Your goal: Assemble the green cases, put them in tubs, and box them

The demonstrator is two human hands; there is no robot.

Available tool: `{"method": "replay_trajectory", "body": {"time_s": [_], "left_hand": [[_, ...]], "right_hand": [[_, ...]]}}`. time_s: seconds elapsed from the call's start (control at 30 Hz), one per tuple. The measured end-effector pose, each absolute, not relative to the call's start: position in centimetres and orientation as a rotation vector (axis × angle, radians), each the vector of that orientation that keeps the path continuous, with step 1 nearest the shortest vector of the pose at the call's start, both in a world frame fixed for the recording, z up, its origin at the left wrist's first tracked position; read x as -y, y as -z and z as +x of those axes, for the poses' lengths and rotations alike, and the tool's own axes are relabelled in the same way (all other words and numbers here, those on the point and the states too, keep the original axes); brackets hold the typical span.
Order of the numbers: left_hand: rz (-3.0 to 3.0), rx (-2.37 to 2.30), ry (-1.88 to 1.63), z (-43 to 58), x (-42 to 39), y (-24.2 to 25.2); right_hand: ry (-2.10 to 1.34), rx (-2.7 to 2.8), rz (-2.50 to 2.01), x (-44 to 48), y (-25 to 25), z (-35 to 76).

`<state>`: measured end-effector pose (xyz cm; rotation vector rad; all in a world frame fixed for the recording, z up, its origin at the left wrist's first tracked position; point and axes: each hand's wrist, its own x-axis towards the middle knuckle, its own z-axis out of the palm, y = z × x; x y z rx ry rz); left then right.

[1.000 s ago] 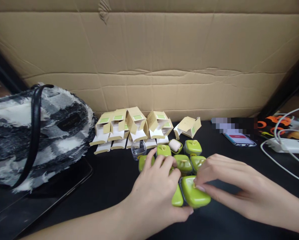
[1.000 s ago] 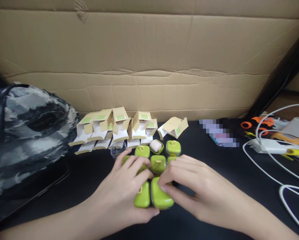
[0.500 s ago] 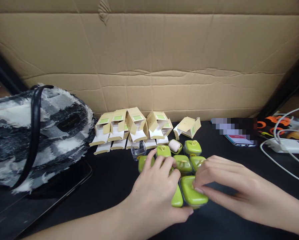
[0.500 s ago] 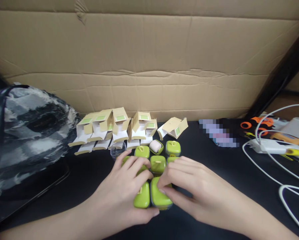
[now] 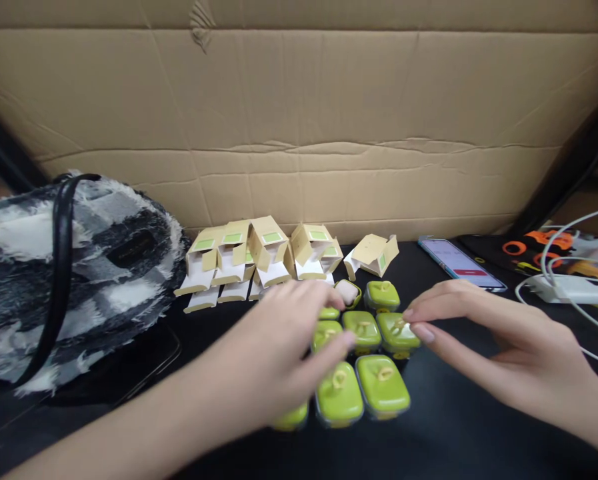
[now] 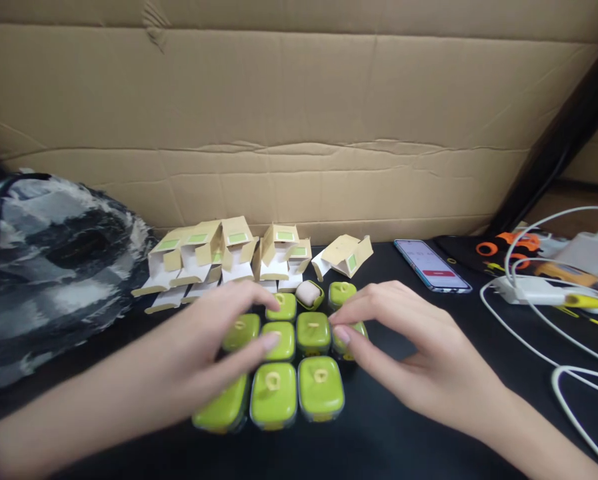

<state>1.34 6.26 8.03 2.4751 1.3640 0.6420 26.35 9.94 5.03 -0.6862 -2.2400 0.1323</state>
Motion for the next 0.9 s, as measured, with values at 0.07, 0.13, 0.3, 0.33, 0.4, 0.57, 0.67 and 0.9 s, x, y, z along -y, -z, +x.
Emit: {"method": "replay_trajectory", "body": {"time_s": [0.07, 0.13, 0.3, 0.33, 0.4, 0.57, 0.67, 0.9], "left_hand": [[2.506, -1.439, -0.541, -0.6, -7.2, -9.0], [2.568, -1.442, -0.386, -2.3, -8.2, -9.4], [2.669, -1.610, 0.059, -4.1, -9.7, -8.7], [2.677, -1.663, 0.095, -4.1, -9.8, -8.4], [2.684, -1.723, 0.145, -4.0, -10.1, -8.1], [2.720, -1.796, 0.333, -3.5, -10.2, -7.9], [2.750, -1.824, 0.405, -3.1, -9.9, -8.2], [2.768, -1.861, 0.475, -3.0, -8.4, -9.1]], "right_hand": [[-0.102, 2.218, -0.726, -10.4, -5.0, 26.6], [-0.112, 2.191, -0.762, -10.8, -5.0, 26.9], [-0.161, 2.081, -0.917, -12.7, -5.0, 27.7], [-0.154, 2.072, -0.943, -13.2, -4.9, 27.9], [-0.147, 2.086, -0.975, -14.3, -4.6, 28.2], [-0.184, 2.226, -0.988, -16.6, -3.1, 28.6], [-0.209, 2.292, -0.982, -16.9, -2.3, 28.4], [-0.147, 2.358, -0.982, -17.4, -2.5, 26.7]]}}
